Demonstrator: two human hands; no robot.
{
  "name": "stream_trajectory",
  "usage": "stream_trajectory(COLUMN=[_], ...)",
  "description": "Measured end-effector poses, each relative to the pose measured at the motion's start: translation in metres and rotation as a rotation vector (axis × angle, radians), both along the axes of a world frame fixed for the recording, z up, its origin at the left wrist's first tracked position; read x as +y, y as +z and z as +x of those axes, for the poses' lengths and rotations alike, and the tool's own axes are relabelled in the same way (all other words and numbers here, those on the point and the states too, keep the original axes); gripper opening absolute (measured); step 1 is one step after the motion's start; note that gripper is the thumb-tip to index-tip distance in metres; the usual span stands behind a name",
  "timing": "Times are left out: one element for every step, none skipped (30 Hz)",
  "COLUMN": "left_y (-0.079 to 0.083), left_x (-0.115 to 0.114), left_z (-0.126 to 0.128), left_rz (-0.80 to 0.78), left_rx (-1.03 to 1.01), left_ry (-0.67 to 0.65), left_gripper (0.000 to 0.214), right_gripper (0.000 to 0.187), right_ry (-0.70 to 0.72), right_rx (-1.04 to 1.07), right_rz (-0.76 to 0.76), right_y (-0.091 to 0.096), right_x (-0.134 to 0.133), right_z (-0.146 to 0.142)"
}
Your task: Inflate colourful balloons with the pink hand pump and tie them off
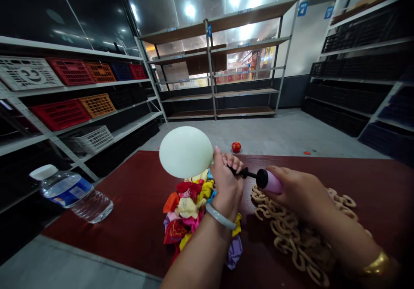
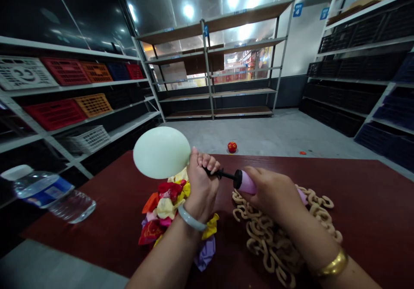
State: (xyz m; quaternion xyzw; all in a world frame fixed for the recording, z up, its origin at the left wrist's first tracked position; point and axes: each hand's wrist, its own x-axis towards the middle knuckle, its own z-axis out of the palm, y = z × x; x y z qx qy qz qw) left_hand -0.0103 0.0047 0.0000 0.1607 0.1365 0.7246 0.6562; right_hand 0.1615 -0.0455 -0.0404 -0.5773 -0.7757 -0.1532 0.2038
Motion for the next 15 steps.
stream_trajectory(left_y=[-0.001,-0.002,-0.003,-0.003,-0.003,-0.003,-0.002,-0.002,-0.001,0.0,0.001,0.002,0.004,0.006,0.008], left_x=[-0.004,-0.007,-0.01,-0.012,-0.013,-0.014,-0.013,-0.012,-0.01,-0.007,-0.004,-0.001,0.003,0.007,0.011], left_z=[0.006,0.011,0.015,0.018,0.019,0.019,0.018,0.015,0.012,0.008,0.002,-0.004,-0.011,-0.018,-0.025], left_rz=[0.004,0.01,0.019,0.027,0.033,0.038,0.04,0.039,0.036,0.029,0.02,0.011,0.006,0.005,0.01], left_rx=[0.011,0.021,0.029,0.034,0.037,0.037,0.036,0.035,0.034,0.034,0.031,0.027,0.02,0.011,-0.001], left_ry=[-0.016,-0.028,-0.035,-0.04,-0.046,-0.053,-0.06,-0.064,-0.065,-0.063,-0.055,-0.04,-0.02,0.005,0.036], left_gripper=[0.052,0.052,0.051,0.051,0.051,0.051,0.051,0.051,0.052,0.052,0.053,0.053,0.053,0.052,0.051], right_gripper=[0.042,0.042,0.043,0.044,0.044,0.044,0.044,0.044,0.044,0.045,0.046,0.047,0.047,0.046,0.045], right_ry=[0.005,0.011,0.016,0.02,0.025,0.033,0.046,0.06,0.074,0.087,0.096,0.103,0.107,0.111,0.111], right_rx=[0.011,0.021,0.029,0.035,0.04,0.047,0.055,0.068,0.081,0.093,0.102,0.106,0.108,0.11,0.111], right_rz=[-0.002,-0.003,-0.004,-0.004,-0.004,-0.007,-0.014,-0.021,-0.027,-0.035,-0.04,-0.045,-0.045,-0.045,-0.043], right_y=[0.001,0.002,0.002,0.003,0.003,0.003,0.003,0.002,0.001,0.001,0.0,-0.001,-0.001,-0.001,0.0], right_x=[-0.001,-0.002,-0.003,-0.004,-0.004,-0.004,-0.003,-0.001,0.001,0.003,0.005,0.007,0.009,0.011,0.012], right_z=[-0.004,-0.007,-0.011,-0.013,-0.015,-0.016,-0.016,-0.014,-0.012,-0.008,-0.003,0.002,0.008,0.013,0.019])
